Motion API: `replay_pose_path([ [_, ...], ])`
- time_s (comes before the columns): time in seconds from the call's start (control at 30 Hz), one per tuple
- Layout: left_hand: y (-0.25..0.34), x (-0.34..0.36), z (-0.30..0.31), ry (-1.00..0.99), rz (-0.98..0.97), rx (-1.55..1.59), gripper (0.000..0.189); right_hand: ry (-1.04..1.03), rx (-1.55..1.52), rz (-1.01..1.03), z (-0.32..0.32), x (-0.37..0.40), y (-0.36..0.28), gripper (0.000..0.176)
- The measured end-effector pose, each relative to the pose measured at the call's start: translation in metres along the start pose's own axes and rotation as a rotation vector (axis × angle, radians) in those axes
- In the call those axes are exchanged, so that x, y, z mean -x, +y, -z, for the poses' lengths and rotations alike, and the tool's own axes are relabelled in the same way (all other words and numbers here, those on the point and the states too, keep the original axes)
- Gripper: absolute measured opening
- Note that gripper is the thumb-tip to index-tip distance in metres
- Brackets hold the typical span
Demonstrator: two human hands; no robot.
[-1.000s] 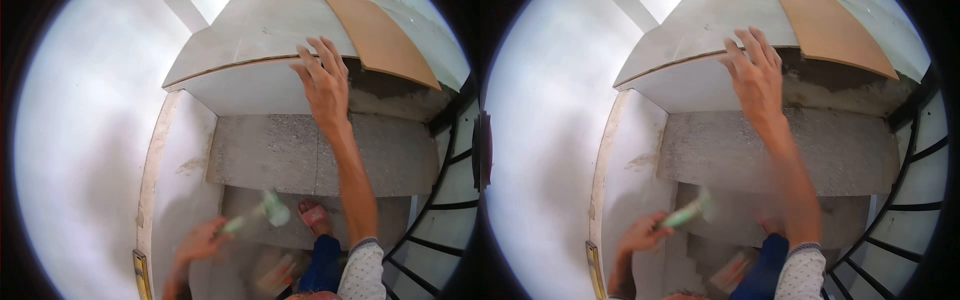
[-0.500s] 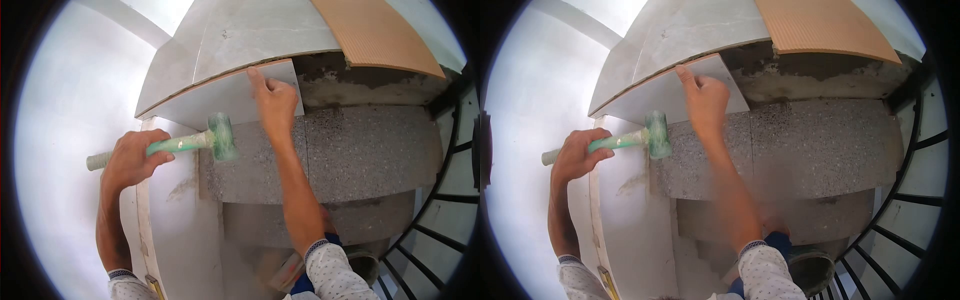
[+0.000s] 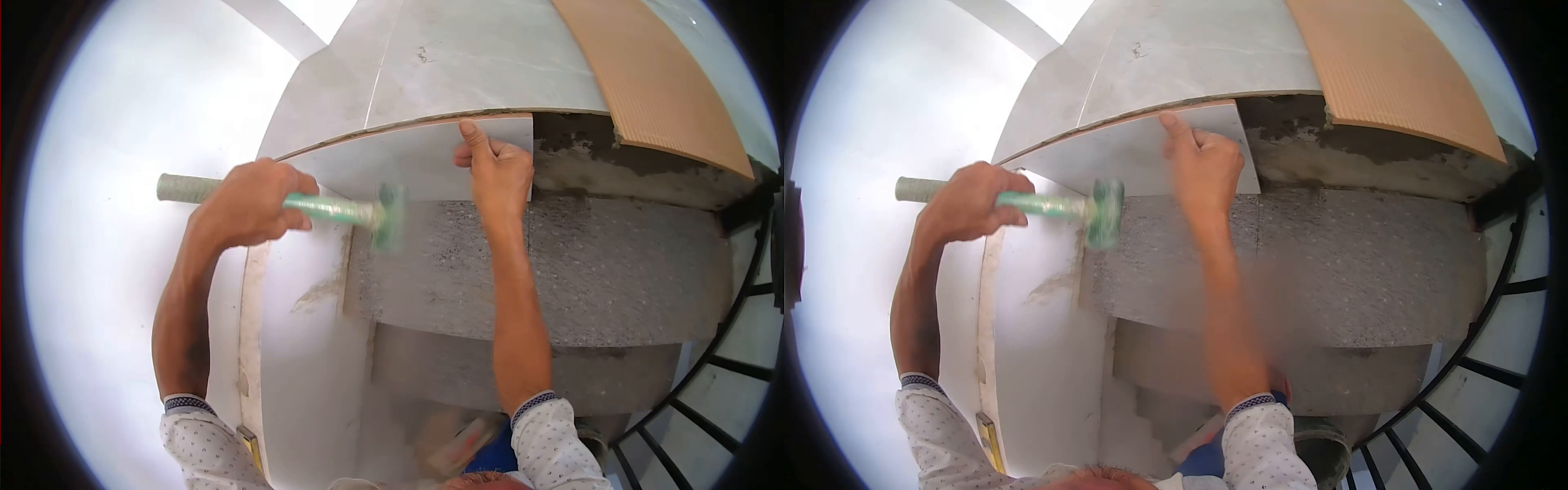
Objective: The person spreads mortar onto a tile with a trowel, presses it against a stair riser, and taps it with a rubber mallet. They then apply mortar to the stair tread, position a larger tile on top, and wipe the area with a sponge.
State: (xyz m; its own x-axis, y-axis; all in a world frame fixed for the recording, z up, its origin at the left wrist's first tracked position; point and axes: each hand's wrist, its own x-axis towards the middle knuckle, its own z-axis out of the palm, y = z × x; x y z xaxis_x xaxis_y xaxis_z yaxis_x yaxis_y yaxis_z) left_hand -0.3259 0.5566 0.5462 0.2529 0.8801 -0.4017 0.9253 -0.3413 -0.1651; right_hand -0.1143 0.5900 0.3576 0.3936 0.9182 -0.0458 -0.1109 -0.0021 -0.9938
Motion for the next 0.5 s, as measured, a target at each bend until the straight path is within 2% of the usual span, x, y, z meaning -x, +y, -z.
replay_pose_path([
  [0.03,0.005,0.004,0.004,-0.104,0.002,-0.016,0.025,-0.009,0.014,-0.005,0.001,0.001,-0.001,0.06],
  [0.13,-0.006,0.007,0.008,-0.104,-0.071,-0.03,0.026,0.012,-0.014,0.027,-0.002,0.002,0.0,0.06],
  [0.17,-0.007,0.001,0.011,-0.098,0.007,-0.026,0.026,0.009,-0.024,0.023,-0.002,0.003,0.001,0.06],
  [0.2,-0.007,-0.001,0.008,0.042,0.114,0.004,0.026,0.007,-0.034,0.02,-0.003,0.002,0.001,0.06],
  [0.27,-0.01,-0.004,0.006,0.053,0.118,-0.003,0.028,0.006,-0.034,0.024,-0.004,0.001,0.0,0.06],
  [0.37,-0.006,-0.001,0.009,-0.082,-0.03,-0.079,0.028,0.003,-0.016,0.021,-0.003,0.0,0.002,0.059],
  [0.5,-0.011,-0.01,0.008,0.098,0.122,0.074,0.03,0.007,-0.053,0.02,-0.005,-0.002,0.004,0.057],
])
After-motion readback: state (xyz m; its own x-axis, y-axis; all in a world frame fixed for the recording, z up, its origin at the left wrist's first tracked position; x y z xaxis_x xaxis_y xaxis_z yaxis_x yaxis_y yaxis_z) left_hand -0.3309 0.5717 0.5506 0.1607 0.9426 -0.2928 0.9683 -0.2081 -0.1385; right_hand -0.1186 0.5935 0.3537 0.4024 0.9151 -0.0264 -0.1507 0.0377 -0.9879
